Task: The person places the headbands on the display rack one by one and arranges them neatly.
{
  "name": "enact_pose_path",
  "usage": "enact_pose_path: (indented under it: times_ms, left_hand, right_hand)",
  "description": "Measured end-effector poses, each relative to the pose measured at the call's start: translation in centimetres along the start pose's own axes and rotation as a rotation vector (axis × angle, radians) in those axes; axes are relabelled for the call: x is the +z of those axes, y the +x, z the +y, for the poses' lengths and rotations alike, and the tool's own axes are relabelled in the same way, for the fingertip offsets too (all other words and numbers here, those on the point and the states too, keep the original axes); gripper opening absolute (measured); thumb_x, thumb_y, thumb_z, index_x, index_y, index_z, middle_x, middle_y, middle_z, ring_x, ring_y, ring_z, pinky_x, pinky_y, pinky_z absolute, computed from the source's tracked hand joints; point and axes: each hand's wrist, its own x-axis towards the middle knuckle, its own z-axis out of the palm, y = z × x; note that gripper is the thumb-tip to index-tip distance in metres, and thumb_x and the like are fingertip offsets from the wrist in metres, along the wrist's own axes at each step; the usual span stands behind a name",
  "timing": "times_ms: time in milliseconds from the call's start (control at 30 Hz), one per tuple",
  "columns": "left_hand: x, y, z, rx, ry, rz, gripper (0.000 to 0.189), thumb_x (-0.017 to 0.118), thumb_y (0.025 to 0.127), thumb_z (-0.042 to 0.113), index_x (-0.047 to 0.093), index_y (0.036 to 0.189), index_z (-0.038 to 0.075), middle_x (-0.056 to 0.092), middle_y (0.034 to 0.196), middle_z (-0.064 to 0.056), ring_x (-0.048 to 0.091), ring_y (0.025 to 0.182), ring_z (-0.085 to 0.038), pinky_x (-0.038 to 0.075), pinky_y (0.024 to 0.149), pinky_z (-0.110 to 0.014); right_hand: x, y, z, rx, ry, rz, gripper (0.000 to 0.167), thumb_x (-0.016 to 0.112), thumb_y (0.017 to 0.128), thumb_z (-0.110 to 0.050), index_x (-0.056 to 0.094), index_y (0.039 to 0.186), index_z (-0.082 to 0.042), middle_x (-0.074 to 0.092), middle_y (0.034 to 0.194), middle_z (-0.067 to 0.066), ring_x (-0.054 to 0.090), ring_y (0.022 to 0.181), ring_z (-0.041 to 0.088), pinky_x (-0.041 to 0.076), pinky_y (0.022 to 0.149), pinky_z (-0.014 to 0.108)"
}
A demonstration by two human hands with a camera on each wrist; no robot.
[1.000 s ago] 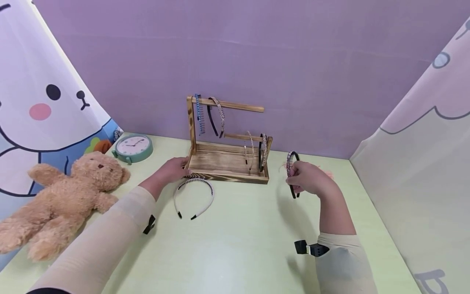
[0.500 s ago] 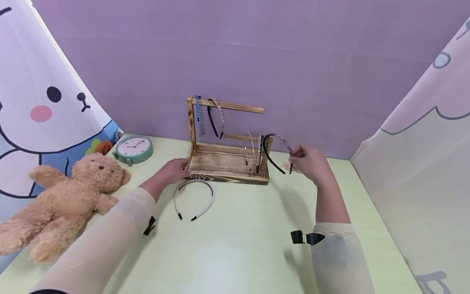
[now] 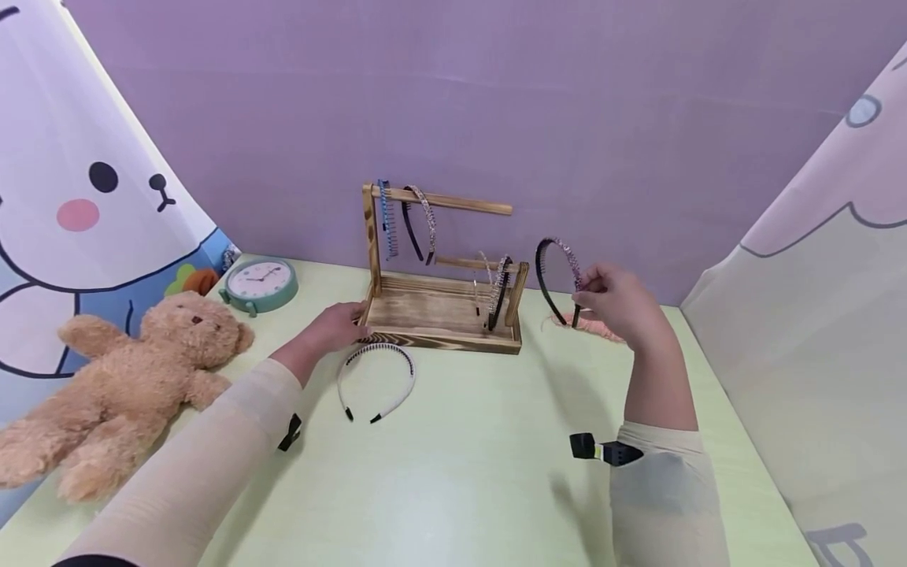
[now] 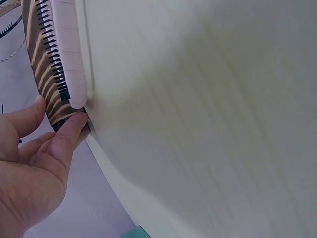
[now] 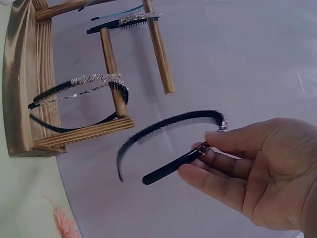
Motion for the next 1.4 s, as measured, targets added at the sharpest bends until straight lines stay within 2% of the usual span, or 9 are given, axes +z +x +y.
enact_pose_path:
  times_ms: [100, 267, 467, 567, 733, 967, 1167, 1400]
  left_hand:
    - [-0.2, -0.1, 0.1, -0.001, 0.0, -0.001, 0.066, 0.057, 0.099, 0.025, 0.027, 0.155, 0.007, 0.033, 0.156, -0.022, 0.028, 0.144, -0.042, 0.022, 0.119, -0.054]
    - [-0.3, -0.1, 0.2, -0.007, 0.002, -0.006, 0.066, 0.056, 0.099, 0.025, 0.026, 0.155, 0.007, 0.031, 0.157, -0.021, 0.026, 0.145, -0.043, 0.021, 0.12, -0.055]
    - [-0.1, 0.1, 0.1, -0.006, 0.001, -0.001, 0.066, 0.057, 0.099, 0.025, 0.027, 0.155, 0.008, 0.031, 0.157, -0.021, 0.026, 0.145, -0.042, 0.02, 0.12, -0.055]
    - [-0.1, 0.0, 0.2, -0.006, 0.006, 0.002, 0.066, 0.057, 0.099, 0.025, 0.026, 0.155, 0.007, 0.032, 0.156, -0.022, 0.026, 0.145, -0.043, 0.021, 0.12, -0.055]
    - [0.1, 0.0, 0.3, -0.006, 0.005, -0.005, 0.066, 0.056, 0.099, 0.025, 0.026, 0.155, 0.006, 0.032, 0.156, -0.022, 0.027, 0.145, -0.042, 0.022, 0.12, -0.054]
    - [0.0, 0.0, 0.3, 0.002, 0.013, 0.015, 0.066, 0.058, 0.098, 0.025, 0.028, 0.154, 0.007, 0.033, 0.156, -0.022, 0.028, 0.144, -0.042, 0.022, 0.12, -0.053]
    - [0.1, 0.0, 0.0, 0.011, 0.023, 0.016, 0.066, 0.058, 0.098, 0.024, 0.028, 0.154, 0.007, 0.034, 0.155, -0.023, 0.029, 0.144, -0.043, 0.022, 0.119, -0.054]
    - [0.0, 0.0, 0.1, 0.015, 0.019, 0.011, 0.065, 0.058, 0.098, 0.024, 0.028, 0.154, 0.006, 0.033, 0.155, -0.022, 0.029, 0.144, -0.043, 0.022, 0.12, -0.053]
  right_hand:
    - [-0.1, 0.2, -0.5, -0.025, -0.012, 0.068, 0.027, 0.057, 0.099, -0.014, 0.049, 0.117, 0.004, 0.058, 0.11, 0.02, 0.068, 0.091, 0.016, 0.059, 0.078, 0.023]
    - [0.3, 1.4, -1.5, -0.041, -0.052, 0.182, 0.032, 0.059, 0.099, -0.025, 0.052, 0.119, -0.001, 0.061, 0.111, 0.016, 0.066, 0.088, 0.007, 0.056, 0.078, 0.019]
    - [1.8, 4.3, -2.3, -0.041, -0.04, 0.307, 0.03, 0.061, 0.098, -0.025, 0.054, 0.118, -0.004, 0.063, 0.109, 0.012, 0.065, 0.098, 0.022, 0.056, 0.083, 0.03]
    - [2.8, 5.8, -2.9, -0.048, -0.007, 0.344, 0.024, 0.061, 0.098, -0.018, 0.055, 0.116, -0.004, 0.062, 0.109, 0.011, 0.065, 0.099, 0.023, 0.057, 0.085, 0.03]
    - [4.3, 7.4, -4.0, -0.085, 0.058, 0.37, 0.025, 0.061, 0.097, -0.015, 0.054, 0.117, -0.001, 0.062, 0.112, 0.013, 0.063, 0.101, 0.022, 0.057, 0.087, 0.028]
    - [6.5, 8.9, -5.6, -0.15, 0.074, 0.389, 0.024, 0.062, 0.097, -0.02, 0.056, 0.114, -0.003, 0.064, 0.109, 0.011, 0.062, 0.097, 0.021, 0.055, 0.086, 0.033]
    - [9.3, 9.7, -6.9, -0.225, 0.133, 0.377, 0.021, 0.064, 0.095, -0.017, 0.058, 0.11, -0.004, 0.065, 0.106, 0.01, 0.061, 0.098, 0.022, 0.053, 0.086, 0.035]
    - [12.6, 10.1, -7.3, -0.259, 0.112, 0.365, 0.02, 0.065, 0.096, -0.021, 0.059, 0.107, -0.006, 0.067, 0.107, 0.01, 0.062, 0.103, 0.023, 0.054, 0.085, 0.037]
